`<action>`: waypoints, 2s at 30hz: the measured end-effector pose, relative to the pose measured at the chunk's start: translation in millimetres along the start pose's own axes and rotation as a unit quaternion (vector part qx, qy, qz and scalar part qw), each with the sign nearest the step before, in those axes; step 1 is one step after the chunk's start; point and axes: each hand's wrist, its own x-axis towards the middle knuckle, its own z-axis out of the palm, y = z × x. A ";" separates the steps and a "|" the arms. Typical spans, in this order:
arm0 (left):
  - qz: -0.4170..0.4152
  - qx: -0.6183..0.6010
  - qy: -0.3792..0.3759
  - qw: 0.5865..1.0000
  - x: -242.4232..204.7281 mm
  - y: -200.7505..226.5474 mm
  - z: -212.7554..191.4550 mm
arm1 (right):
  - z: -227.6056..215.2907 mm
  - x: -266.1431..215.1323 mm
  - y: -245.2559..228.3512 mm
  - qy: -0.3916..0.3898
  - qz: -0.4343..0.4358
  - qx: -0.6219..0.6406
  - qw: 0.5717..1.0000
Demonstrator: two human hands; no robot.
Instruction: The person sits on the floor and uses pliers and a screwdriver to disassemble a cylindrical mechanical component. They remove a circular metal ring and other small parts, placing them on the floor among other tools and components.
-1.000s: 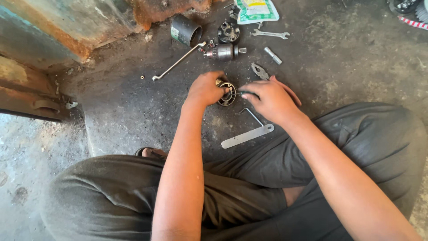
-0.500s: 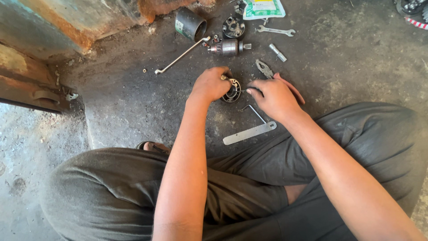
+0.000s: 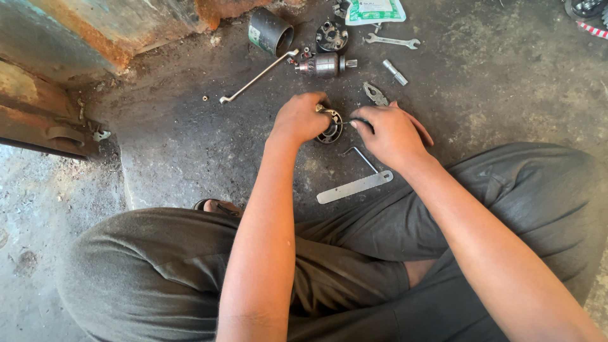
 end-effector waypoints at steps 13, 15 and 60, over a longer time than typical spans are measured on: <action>0.004 0.018 -0.003 1.000 6.2 -3.2 4.0 | 0.3 -1.4 -3.9 -0.019 -0.005 -0.005 1.000; -0.011 0.004 -0.013 1.000 8.8 -4.7 4.7 | 4.6 -2.9 -1.5 -0.042 -0.002 0.014 0.999; -0.008 -0.259 0.368 0.893 39.6 -2.3 -34.1 | -2.1 50.5 -23.5 -0.055 -0.015 -0.019 0.998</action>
